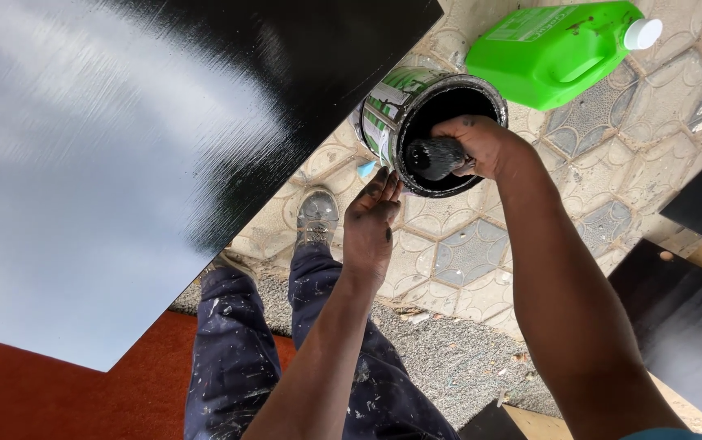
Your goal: The person paints a rectangular wooden board black using a cloth. They repeatedly dip the cloth into a paint can and apply the paint to the board's surface, covering it evenly.
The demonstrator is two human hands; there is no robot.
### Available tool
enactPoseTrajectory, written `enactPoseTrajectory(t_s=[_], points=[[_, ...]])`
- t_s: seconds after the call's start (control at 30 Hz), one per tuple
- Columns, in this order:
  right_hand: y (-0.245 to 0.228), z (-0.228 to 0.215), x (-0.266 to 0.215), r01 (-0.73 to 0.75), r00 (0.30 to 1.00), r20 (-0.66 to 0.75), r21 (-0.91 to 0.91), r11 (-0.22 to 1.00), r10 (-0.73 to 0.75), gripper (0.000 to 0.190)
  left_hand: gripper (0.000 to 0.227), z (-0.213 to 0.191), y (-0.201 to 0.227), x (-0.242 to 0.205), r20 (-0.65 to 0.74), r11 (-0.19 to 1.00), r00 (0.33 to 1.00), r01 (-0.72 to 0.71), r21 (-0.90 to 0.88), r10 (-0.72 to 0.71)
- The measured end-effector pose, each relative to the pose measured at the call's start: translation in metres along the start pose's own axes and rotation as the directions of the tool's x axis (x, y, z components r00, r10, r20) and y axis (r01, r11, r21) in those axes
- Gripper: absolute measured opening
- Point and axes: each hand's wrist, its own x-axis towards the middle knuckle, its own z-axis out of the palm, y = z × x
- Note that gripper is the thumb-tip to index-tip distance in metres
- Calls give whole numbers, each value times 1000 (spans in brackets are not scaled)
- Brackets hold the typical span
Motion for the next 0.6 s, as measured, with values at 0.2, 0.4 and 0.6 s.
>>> enactPoseTrajectory(t_s=[0.2, 0.4, 0.6], points=[[15, -7, 24, 56, 996, -53, -273, 960, -73, 35, 71, 20, 23, -14, 16, 998, 1000, 0, 55, -1], [-14, 16, -88, 319, 937, 177, -84, 944, -301, 33, 61, 18, 41, -41, 44, 992, 998, 41, 119, -47], [-26, 82, -171, 474, 719, 351, 385, 792, -600, 34, 45, 15, 134, -132, -74, 974, 996, 62, 219, -47]])
